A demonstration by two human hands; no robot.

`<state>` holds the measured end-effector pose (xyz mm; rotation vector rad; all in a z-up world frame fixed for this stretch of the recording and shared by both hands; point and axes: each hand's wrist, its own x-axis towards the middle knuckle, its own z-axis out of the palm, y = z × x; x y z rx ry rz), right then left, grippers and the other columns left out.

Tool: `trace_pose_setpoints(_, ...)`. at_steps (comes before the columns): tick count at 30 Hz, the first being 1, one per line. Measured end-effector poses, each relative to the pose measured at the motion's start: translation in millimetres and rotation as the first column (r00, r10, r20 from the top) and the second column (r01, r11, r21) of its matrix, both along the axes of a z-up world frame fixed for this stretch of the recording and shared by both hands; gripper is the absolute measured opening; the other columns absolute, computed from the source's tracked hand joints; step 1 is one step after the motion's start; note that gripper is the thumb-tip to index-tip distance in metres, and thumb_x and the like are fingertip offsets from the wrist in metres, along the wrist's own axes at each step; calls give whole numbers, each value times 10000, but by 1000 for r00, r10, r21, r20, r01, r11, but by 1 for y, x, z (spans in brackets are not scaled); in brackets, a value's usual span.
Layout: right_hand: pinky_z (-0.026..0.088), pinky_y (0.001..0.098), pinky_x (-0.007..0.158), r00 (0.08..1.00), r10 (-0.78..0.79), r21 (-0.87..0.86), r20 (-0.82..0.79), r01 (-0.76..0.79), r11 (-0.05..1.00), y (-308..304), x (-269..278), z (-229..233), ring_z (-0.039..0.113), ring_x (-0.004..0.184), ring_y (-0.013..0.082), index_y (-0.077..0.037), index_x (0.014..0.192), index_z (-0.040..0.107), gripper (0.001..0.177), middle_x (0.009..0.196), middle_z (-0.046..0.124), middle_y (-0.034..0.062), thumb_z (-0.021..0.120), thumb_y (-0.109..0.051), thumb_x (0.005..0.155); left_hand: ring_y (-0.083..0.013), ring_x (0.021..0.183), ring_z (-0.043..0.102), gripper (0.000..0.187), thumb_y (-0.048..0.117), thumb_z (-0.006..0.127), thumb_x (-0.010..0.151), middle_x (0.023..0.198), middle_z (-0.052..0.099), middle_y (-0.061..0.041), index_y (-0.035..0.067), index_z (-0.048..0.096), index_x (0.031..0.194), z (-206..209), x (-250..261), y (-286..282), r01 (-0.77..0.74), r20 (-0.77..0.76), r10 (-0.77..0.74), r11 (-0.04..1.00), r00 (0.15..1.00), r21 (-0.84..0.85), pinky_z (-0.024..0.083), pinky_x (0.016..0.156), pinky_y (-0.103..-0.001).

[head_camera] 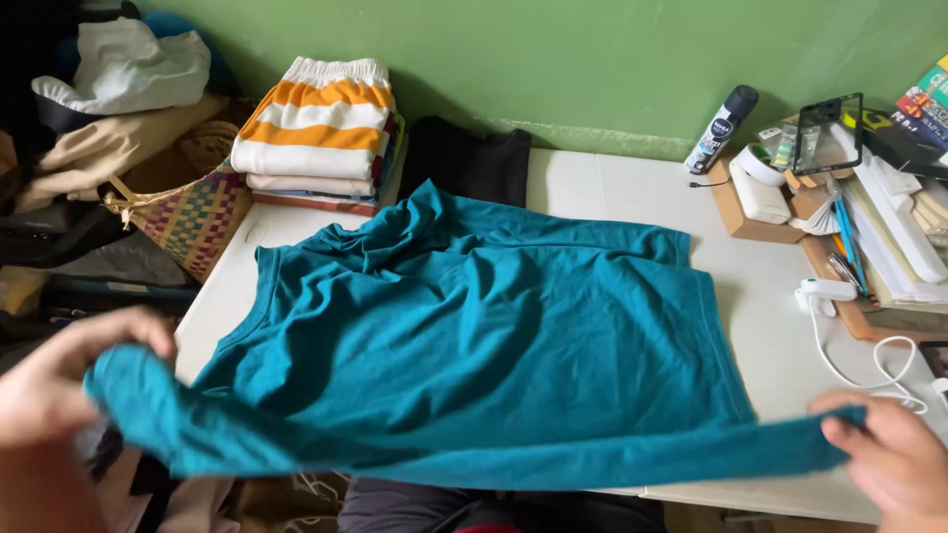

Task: Folding a teal graphic t-shirt on a white table.

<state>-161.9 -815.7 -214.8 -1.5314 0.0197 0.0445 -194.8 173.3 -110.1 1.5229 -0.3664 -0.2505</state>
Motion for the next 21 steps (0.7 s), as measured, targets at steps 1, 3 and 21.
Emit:
trace_pose_setpoints(1, 515, 480, 827, 1000, -2, 0, 1, 2, 1000, 12, 28, 14, 659, 947, 280, 75, 1177, 608, 258, 1012, 678, 173, 608, 3, 929, -224, 938, 689, 541, -149, 810, 694, 1046, 677, -162, -48, 585, 1176, 6, 27, -3, 2, 1, -2, 1000, 1000, 0, 563, 773, -373)
trace_pose_setpoints(3, 511, 434, 898, 991, 5, 181, 137, -30, 983, 36, 83, 41, 629, 1036, 206, -22, 1198, 555, 185, 1086, 633, 62, 666, -101, 1073, -204, 989, 623, 394, -70, 747, 884, 1147, 625, -137, -6, 537, 1211, 19, 79, -9, -108, 71, 123, 977, 990, -184, 525, 813, -354)
trace_pose_setpoints(21, 531, 378, 860, 910, -233, -115, -344, 205, 972, 110, 125, 22, 646, 966, 210, 69, 1249, 646, 467, 1110, 696, 124, 752, -261, 937, -325, 1067, 696, 722, 589, 675, 925, 1164, 736, -224, -54, 730, 1250, -19, 122, -70, -328, -114, 675, 490, 729, 808, 513, 953, -426)
